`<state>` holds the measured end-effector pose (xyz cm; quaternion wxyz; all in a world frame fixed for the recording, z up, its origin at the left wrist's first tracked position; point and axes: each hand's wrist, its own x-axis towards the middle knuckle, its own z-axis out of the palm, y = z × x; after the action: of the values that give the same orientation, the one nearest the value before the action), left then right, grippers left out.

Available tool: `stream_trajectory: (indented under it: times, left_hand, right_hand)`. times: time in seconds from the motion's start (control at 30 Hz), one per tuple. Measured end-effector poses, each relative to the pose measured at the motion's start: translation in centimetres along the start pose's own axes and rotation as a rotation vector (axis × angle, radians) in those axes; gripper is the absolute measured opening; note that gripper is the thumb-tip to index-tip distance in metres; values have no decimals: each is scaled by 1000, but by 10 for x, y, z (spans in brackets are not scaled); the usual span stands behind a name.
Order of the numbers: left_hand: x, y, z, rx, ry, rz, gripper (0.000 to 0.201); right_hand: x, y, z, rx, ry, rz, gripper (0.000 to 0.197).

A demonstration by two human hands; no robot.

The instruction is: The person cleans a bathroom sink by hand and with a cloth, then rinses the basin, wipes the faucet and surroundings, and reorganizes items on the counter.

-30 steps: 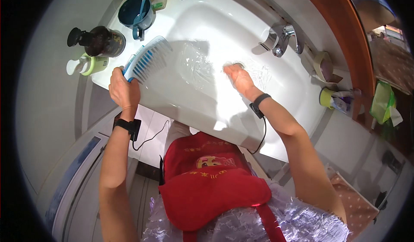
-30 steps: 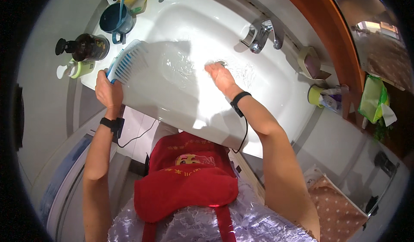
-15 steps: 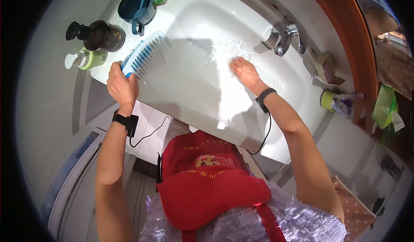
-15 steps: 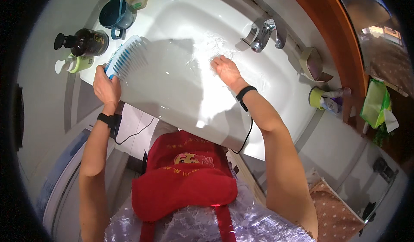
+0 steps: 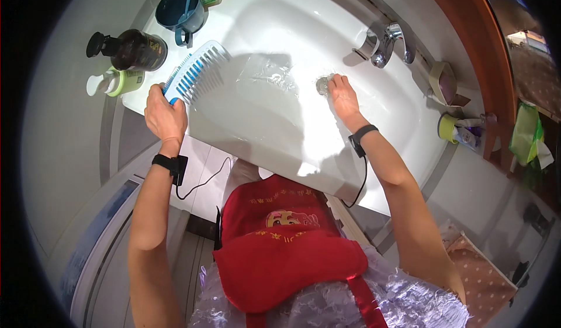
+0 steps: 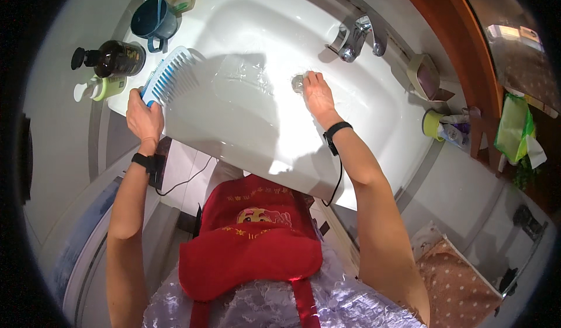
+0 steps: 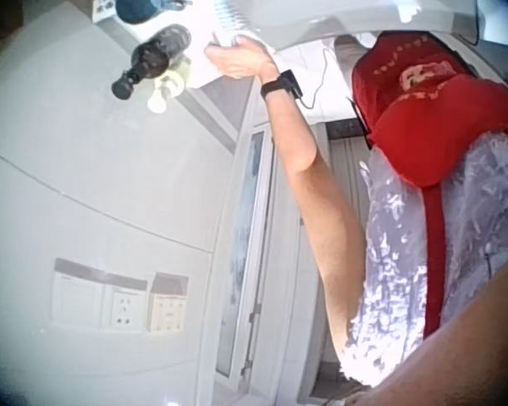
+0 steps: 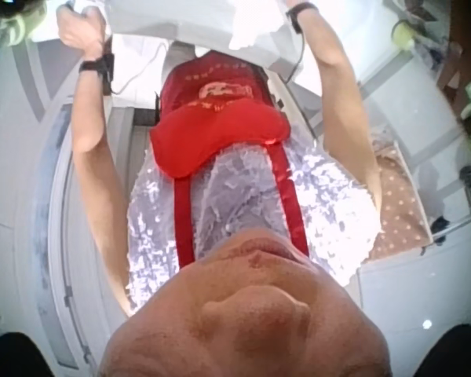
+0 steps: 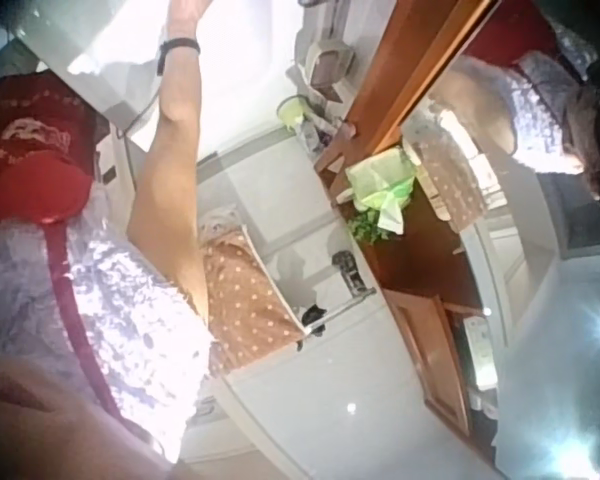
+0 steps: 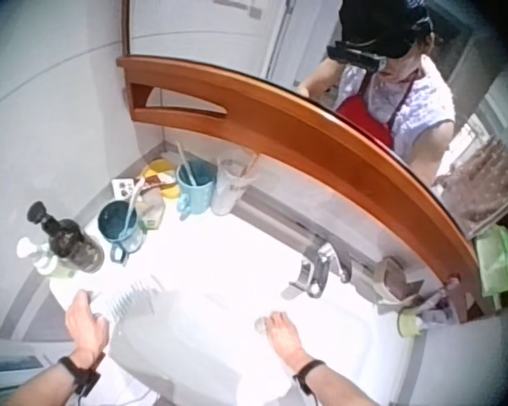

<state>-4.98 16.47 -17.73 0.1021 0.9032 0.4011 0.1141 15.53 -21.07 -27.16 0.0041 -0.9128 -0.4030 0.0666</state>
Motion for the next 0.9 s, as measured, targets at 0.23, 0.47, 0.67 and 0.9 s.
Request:
stream_trajectory:
  times: [0.23,0.47,0.67,0.9]
  left_hand:
    - [0,-2,-1,-45,38,49,28]
    - [-2,-2,-1,-20,-18,-6,34]
    - [0,0,1,-6,26,30,33]
    - [-4,-5,1,7,8,-4,34]
  right_hand:
    - [-15,-11,0,145,-219,16,29]
    - [21,-44,8,453,-78,386,20]
    - [57,-34,24,460,310,704,5]
    - [26,-26,11,503,2,379,8]
